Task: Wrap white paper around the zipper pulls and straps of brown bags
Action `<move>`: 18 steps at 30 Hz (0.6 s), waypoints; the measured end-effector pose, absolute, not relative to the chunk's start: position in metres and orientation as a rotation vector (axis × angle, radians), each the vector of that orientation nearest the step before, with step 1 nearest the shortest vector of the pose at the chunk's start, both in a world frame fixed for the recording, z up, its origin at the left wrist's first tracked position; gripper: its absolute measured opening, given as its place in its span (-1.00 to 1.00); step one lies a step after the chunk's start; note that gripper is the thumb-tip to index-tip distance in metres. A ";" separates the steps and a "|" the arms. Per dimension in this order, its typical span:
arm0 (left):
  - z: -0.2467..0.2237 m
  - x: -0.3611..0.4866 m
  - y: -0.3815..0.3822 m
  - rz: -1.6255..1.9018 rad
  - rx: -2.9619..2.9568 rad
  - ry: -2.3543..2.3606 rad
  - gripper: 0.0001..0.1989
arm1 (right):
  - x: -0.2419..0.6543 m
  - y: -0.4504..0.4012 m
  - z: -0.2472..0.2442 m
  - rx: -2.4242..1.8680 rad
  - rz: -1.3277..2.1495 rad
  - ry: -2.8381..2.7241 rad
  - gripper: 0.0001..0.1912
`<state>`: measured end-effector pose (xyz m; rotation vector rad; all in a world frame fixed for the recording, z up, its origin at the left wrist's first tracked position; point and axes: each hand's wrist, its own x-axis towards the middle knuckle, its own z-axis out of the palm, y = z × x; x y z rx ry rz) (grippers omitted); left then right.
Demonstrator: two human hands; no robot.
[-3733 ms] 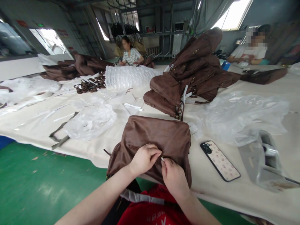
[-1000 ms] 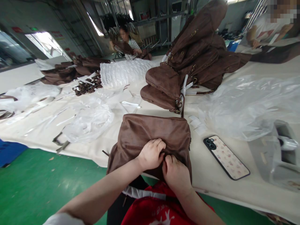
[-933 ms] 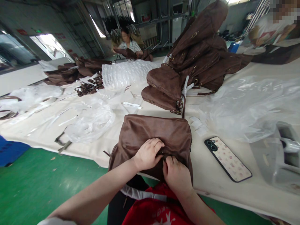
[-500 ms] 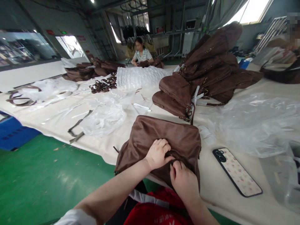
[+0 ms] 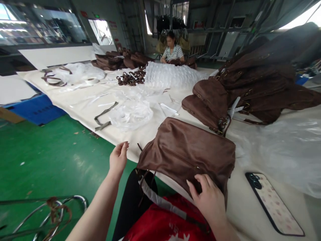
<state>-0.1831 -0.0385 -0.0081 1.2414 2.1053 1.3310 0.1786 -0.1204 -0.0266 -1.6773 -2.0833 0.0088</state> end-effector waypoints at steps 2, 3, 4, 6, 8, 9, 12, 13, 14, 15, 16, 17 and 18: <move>-0.017 -0.191 -0.046 1.247 1.219 2.062 -0.47 | 0.176 -0.121 -0.029 -1.556 0.013 -2.150 -0.55; -0.020 -0.191 -0.050 1.191 1.219 2.031 -0.46 | 0.175 -0.122 -0.031 -1.521 -0.001 -2.185 -0.48; -0.022 -0.190 -0.054 1.126 1.223 1.991 -0.47 | 0.174 -0.122 -0.034 -1.506 -0.018 -2.215 -0.44; -0.024 -0.183 -0.061 0.995 1.241 1.888 -0.50 | 0.173 -0.125 -0.039 -1.502 -0.044 -2.267 -0.40; -0.023 -0.173 -0.067 0.899 1.252 1.777 -0.50 | 0.174 -0.127 -0.043 -1.493 -0.065 -2.301 -0.40; -0.023 -0.168 -0.069 0.867 1.256 1.729 -0.49 | 0.175 -0.127 -0.044 -1.488 -0.071 -2.309 -0.41; -0.017 -0.157 -0.076 0.813 1.207 1.579 -0.48 | 0.179 -0.126 -0.042 -1.493 -0.066 -2.300 -0.50; -0.013 -0.155 -0.077 0.810 1.176 1.517 -0.49 | 0.180 -0.125 -0.041 -1.502 -0.061 -2.291 -0.53; -0.009 -0.154 -0.078 0.812 1.146 1.455 -0.50 | 0.181 -0.123 -0.039 -1.512 -0.058 -2.280 -0.56; -0.005 -0.153 -0.078 0.816 1.125 1.400 -0.51 | 0.181 -0.121 -0.038 -1.521 -0.055 -2.268 -0.58; 0.000 -0.153 -0.077 0.815 1.120 1.362 -0.52 | 0.182 -0.119 -0.036 -1.530 -0.056 -2.253 -0.60; 0.004 -0.152 -0.074 0.807 1.133 1.348 -0.52 | 0.183 -0.115 -0.035 -1.539 -0.057 -2.238 -0.61; 0.008 -0.150 -0.070 0.791 1.154 1.351 -0.51 | 0.184 -0.111 -0.034 -1.552 -0.061 -2.224 -0.63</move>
